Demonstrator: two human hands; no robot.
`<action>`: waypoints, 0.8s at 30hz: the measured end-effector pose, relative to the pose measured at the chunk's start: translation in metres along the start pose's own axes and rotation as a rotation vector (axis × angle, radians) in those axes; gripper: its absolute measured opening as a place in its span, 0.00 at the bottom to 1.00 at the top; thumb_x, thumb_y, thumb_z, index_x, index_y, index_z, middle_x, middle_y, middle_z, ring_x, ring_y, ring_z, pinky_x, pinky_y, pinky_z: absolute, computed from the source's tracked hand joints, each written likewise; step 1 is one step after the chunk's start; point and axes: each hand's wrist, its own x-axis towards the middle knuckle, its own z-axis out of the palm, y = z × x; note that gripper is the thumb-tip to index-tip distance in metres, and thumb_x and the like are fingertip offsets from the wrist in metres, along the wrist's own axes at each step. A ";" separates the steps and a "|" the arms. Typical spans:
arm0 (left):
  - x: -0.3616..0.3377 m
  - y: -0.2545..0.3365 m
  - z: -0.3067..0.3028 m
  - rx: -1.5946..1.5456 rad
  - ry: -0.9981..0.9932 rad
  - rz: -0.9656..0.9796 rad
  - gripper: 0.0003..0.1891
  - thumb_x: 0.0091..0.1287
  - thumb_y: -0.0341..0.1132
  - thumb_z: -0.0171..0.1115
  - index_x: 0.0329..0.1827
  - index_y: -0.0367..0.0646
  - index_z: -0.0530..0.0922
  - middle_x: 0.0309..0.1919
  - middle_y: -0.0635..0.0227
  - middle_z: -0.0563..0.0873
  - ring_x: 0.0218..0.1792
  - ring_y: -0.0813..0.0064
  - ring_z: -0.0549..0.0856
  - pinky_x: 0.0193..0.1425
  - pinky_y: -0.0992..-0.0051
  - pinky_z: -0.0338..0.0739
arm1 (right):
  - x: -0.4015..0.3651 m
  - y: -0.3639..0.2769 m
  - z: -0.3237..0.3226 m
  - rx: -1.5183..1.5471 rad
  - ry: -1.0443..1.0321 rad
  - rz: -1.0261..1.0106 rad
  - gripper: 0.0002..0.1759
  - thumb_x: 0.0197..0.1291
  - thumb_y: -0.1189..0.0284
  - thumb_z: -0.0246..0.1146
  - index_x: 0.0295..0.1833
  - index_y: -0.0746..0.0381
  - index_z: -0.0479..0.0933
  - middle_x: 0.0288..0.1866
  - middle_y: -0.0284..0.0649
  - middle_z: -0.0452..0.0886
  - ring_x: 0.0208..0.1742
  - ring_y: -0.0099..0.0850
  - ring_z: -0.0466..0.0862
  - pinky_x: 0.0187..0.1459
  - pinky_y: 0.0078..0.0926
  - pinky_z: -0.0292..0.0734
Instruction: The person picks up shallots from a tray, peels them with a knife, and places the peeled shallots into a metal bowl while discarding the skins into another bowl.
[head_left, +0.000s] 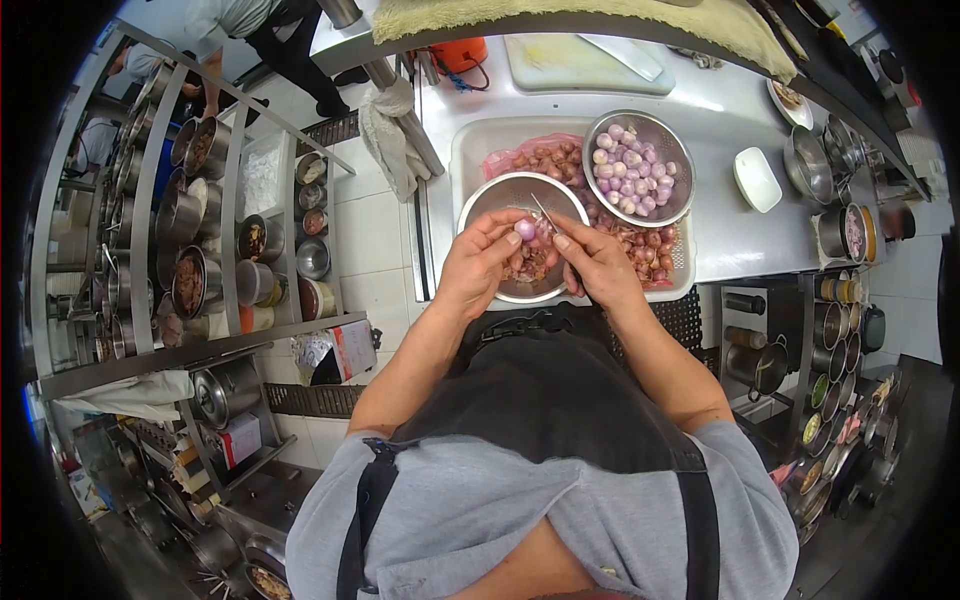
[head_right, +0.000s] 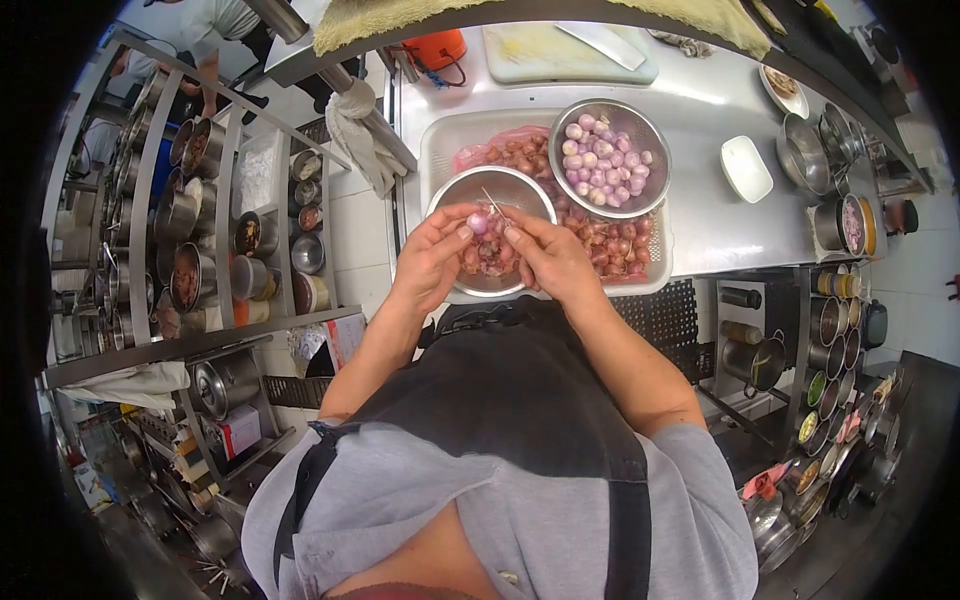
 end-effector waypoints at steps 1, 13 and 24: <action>0.000 0.000 0.001 0.000 0.000 0.001 0.13 0.71 0.25 0.55 0.57 0.37 0.74 0.46 0.65 0.83 0.38 0.81 0.79 0.41 0.80 0.73 | 0.000 0.000 0.000 -0.001 -0.001 0.000 0.21 0.71 0.68 0.56 0.67 0.61 0.72 0.28 0.32 0.80 0.17 0.16 0.71 0.18 0.15 0.64; -0.001 -0.001 0.006 0.082 0.111 0.047 0.16 0.66 0.21 0.60 0.57 0.37 0.74 0.48 0.66 0.82 0.50 0.79 0.80 0.55 0.78 0.74 | -0.009 -0.013 0.001 -0.501 -0.007 -0.194 0.23 0.67 0.68 0.58 0.67 0.59 0.71 0.44 0.50 0.85 0.41 0.40 0.87 0.46 0.31 0.78; -0.004 -0.002 0.006 0.161 0.150 0.090 0.16 0.64 0.20 0.61 0.55 0.36 0.73 0.48 0.65 0.81 0.51 0.77 0.80 0.57 0.77 0.75 | -0.007 -0.018 0.012 -0.482 -0.031 -0.236 0.22 0.66 0.69 0.59 0.65 0.59 0.73 0.55 0.53 0.81 0.58 0.45 0.81 0.57 0.35 0.74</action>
